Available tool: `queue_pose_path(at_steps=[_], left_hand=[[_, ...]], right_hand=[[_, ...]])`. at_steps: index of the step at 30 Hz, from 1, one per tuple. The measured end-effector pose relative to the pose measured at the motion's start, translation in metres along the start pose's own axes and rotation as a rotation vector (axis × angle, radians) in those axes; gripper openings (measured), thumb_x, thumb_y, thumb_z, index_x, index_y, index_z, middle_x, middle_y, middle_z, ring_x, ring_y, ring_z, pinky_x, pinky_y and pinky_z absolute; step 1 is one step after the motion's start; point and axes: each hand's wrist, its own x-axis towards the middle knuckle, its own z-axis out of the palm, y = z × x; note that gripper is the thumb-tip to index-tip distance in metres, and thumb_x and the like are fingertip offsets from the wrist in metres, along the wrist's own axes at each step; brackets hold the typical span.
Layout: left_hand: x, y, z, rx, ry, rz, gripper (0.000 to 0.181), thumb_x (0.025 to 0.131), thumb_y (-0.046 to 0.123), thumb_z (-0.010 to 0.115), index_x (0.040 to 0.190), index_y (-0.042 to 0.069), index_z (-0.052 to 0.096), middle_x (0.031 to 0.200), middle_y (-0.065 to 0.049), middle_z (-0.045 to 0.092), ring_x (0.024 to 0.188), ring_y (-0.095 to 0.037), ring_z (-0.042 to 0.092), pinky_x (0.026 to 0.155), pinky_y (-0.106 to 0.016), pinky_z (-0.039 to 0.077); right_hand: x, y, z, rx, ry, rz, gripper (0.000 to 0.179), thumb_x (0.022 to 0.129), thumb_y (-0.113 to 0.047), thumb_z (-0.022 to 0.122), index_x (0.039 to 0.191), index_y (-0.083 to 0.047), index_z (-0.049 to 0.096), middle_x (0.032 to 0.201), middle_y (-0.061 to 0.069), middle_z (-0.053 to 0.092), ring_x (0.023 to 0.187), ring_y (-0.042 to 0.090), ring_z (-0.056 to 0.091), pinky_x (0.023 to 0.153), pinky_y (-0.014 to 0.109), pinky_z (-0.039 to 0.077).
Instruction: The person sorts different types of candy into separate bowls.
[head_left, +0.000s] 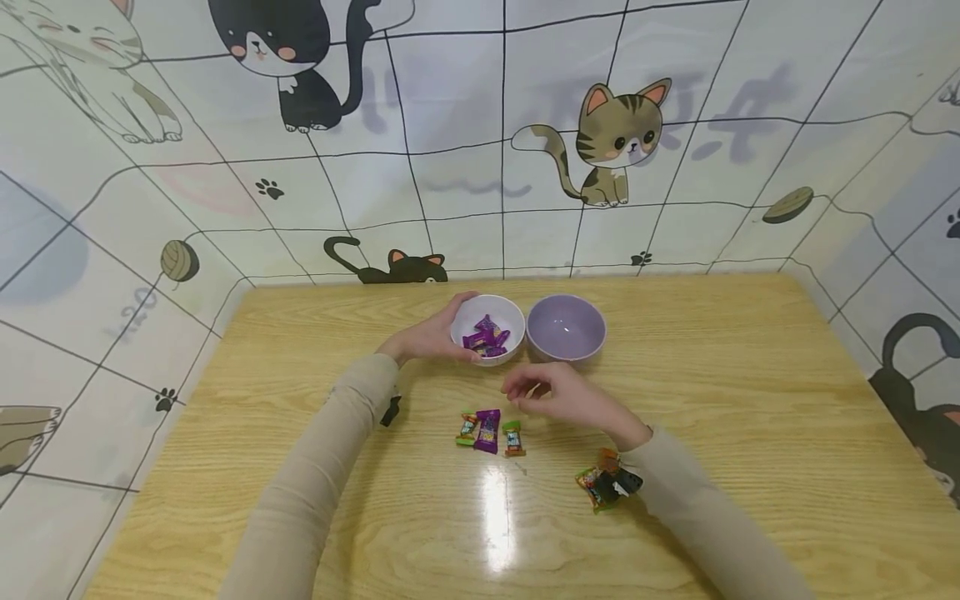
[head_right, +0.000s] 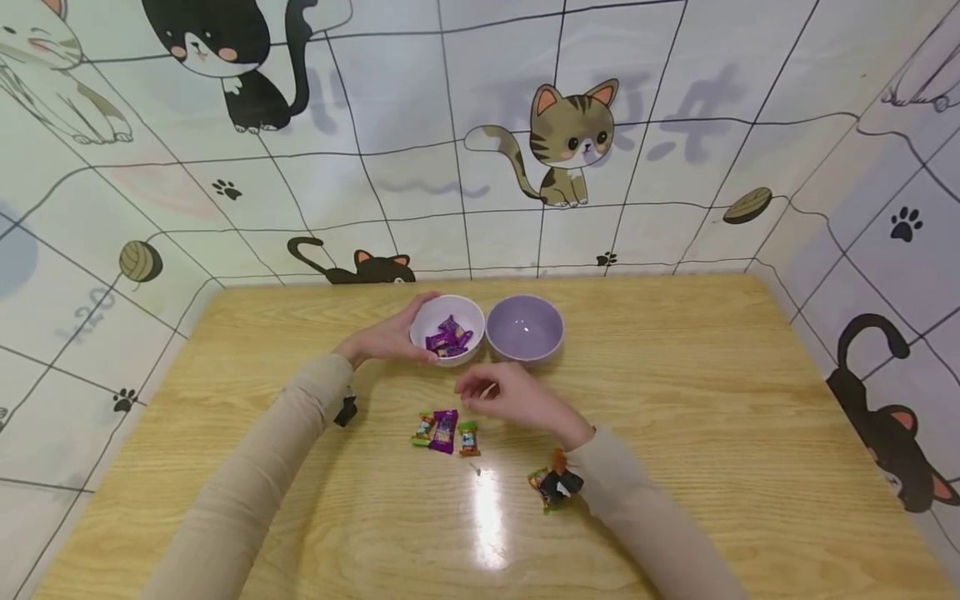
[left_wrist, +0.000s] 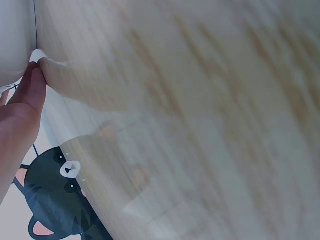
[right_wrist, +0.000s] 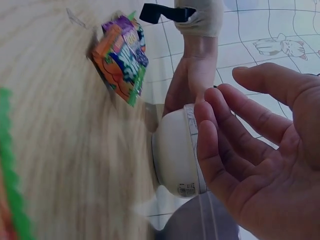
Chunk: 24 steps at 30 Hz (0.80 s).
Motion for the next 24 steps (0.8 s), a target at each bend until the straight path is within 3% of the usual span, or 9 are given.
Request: queue_pose_path(at_steps=[10, 17, 24], left_hand=[[0.001, 0.0, 0.0, -0.012, -0.002, -0.006, 0.108, 0.076, 0.016, 0.083, 0.154, 0.018, 0.008, 0.144, -0.012, 0.031, 0.13, -0.026, 0.035, 0.107, -0.043, 0.03], [0.002, -0.001, 0.0, -0.01, 0.0, 0.005, 0.109, 0.075, 0.017, 0.083, 0.154, 0.017, 0.008, 0.145, -0.012, 0.031, 0.13, -0.026, 0.035, 0.107, -0.044, 0.03], [0.002, -0.002, 0.0, -0.005, -0.002, 0.003, 0.109, 0.076, 0.018, 0.083, 0.154, 0.018, 0.007, 0.146, -0.012, 0.03, 0.131, -0.026, 0.034, 0.107, -0.044, 0.029]], right_hand=[[-0.011, 0.002, 0.015, -0.023, 0.018, 0.043, 0.019, 0.09, -0.003, 0.065, 0.108, 0.0, 0.066, 0.1, 0.01, 0.067, 0.091, 0.016, 0.061, 0.082, 0.032, 0.051], [-0.016, 0.004, 0.024, -0.024, 0.019, 0.049, 0.024, 0.085, -0.001, 0.069, 0.109, -0.001, 0.067, 0.107, 0.01, 0.067, 0.097, 0.027, 0.061, 0.084, 0.036, 0.052], [-0.021, 0.006, 0.031, -0.126, 0.029, 0.074, 0.033, 0.08, -0.006, 0.075, 0.112, -0.007, 0.067, 0.109, 0.001, 0.063, 0.1, 0.022, 0.056, 0.087, 0.037, 0.048]])
